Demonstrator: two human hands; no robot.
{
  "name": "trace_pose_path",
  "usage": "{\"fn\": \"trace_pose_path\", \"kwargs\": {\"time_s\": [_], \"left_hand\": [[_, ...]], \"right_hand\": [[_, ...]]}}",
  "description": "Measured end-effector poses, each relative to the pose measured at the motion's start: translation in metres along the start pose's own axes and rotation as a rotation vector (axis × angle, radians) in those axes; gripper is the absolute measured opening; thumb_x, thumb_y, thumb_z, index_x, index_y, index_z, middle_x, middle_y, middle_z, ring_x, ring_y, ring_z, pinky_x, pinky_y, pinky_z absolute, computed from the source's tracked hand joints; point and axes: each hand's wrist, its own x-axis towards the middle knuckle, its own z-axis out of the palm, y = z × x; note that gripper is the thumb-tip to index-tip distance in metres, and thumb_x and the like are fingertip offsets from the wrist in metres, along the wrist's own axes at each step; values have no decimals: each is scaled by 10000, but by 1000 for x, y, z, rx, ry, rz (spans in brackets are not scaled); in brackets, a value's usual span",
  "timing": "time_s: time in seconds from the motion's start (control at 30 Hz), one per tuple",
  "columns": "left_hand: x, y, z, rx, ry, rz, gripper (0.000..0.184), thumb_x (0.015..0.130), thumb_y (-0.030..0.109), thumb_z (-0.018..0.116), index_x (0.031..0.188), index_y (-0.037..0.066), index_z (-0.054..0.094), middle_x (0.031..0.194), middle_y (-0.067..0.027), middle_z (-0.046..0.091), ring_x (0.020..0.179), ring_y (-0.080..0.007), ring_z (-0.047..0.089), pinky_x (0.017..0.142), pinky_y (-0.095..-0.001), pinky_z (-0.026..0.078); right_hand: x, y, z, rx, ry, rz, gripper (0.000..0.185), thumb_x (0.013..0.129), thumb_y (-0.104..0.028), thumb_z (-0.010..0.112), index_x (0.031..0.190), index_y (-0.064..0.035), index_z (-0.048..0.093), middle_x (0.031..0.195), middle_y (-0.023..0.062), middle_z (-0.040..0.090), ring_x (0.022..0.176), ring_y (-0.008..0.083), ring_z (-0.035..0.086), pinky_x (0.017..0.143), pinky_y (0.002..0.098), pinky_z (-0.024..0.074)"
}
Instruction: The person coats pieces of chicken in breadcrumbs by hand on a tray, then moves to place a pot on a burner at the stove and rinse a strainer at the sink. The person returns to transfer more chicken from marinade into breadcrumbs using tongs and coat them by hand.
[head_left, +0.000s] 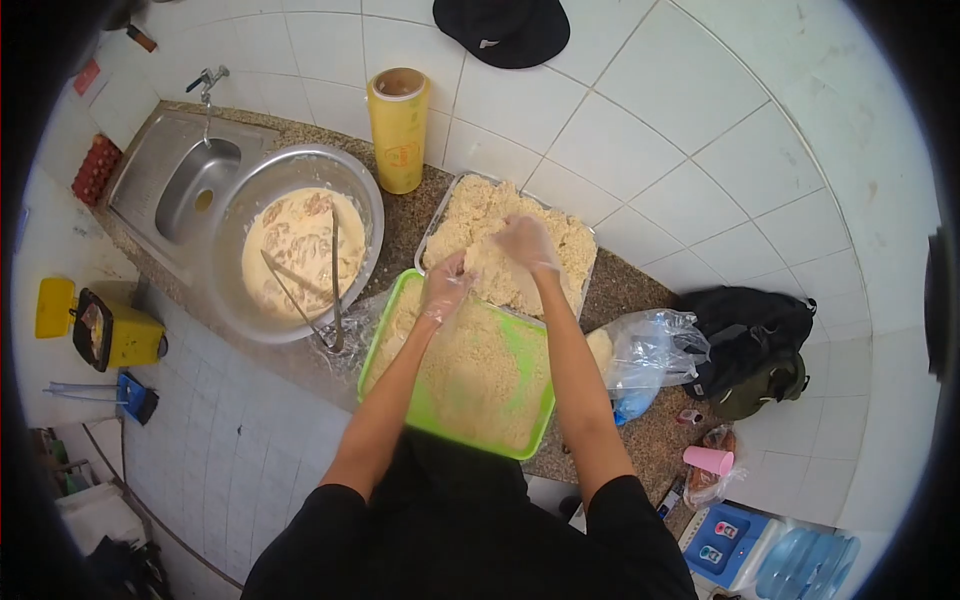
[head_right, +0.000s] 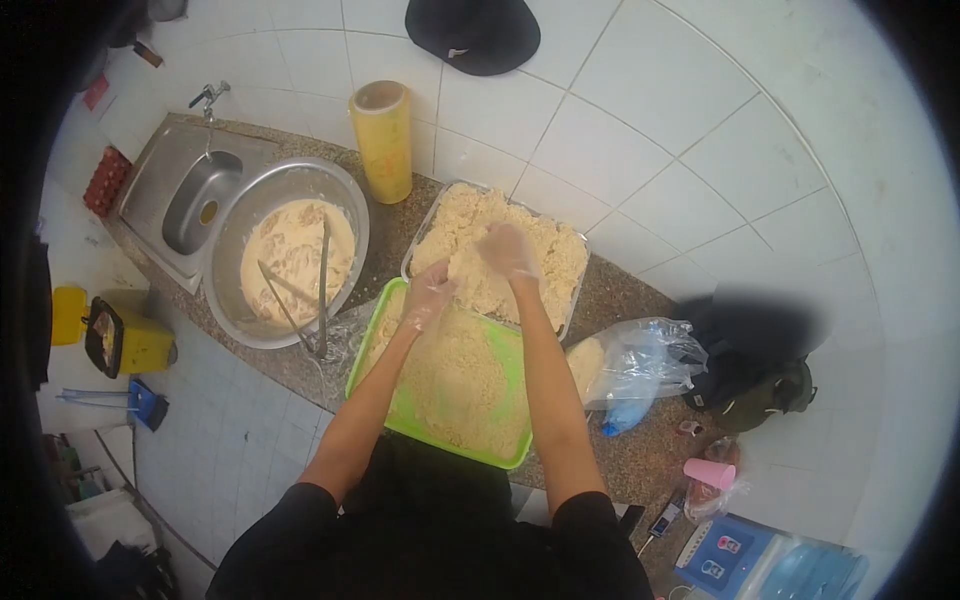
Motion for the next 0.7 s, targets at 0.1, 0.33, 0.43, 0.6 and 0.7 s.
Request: {"fn": "trace_pose_path", "kwargs": {"time_s": [0.1, 0.33, 0.43, 0.6, 0.7], "left_hand": [[-11, 48, -2, 613, 58, -15, 428, 915, 76, 673, 1335, 13, 618, 1116, -193, 714, 1011, -336, 681, 918, -407, 529], [20, 17, 14, 943, 70, 651, 527, 973, 236, 588, 1437, -3, 516, 1489, -261, 482, 1405, -425, 425, 1185, -475, 330], [49, 20, 33, 1274, -202, 546, 673, 1040, 399, 419, 1541, -45, 339, 1638, -244, 259, 1543, -372, 197, 1271, -454, 128], [70, -6, 39, 1459, -304, 532, 776, 1061, 493, 308, 1590, -62, 194, 1690, -226, 123, 1577, -337, 81, 1281, -446, 44], [70, 7, 39, 1462, -375, 497, 798, 1059, 506, 297, 1591, -74, 165, 1696, -222, 89, 1580, -335, 51, 1281, -447, 30]], "right_hand": [[0, 20, 16, 73, 194, -132, 433, 834, -293, 752, 1144, 8, 718, 1032, 209, 743, 973, 406, 700, 889, 440, 547], [-148, -1, 13, 332, 438, 227, 234, 940, -177, 658, 1080, -1, 721, 1052, 181, 739, 1002, 297, 716, 868, 385, 546], [-196, 0, 39, 454, 290, 169, 143, 955, -112, 629, 1034, -35, 719, 979, 186, 728, 902, 302, 708, 802, 405, 536], [-207, 0, 82, 412, 367, -143, 169, 904, -93, 638, 1045, -38, 715, 964, 197, 709, 887, 366, 679, 790, 444, 537], [-176, 7, 127, 164, 239, -296, 201, 877, -111, 647, 1047, -39, 725, 971, 198, 706, 908, 398, 665, 801, 454, 542]]}}
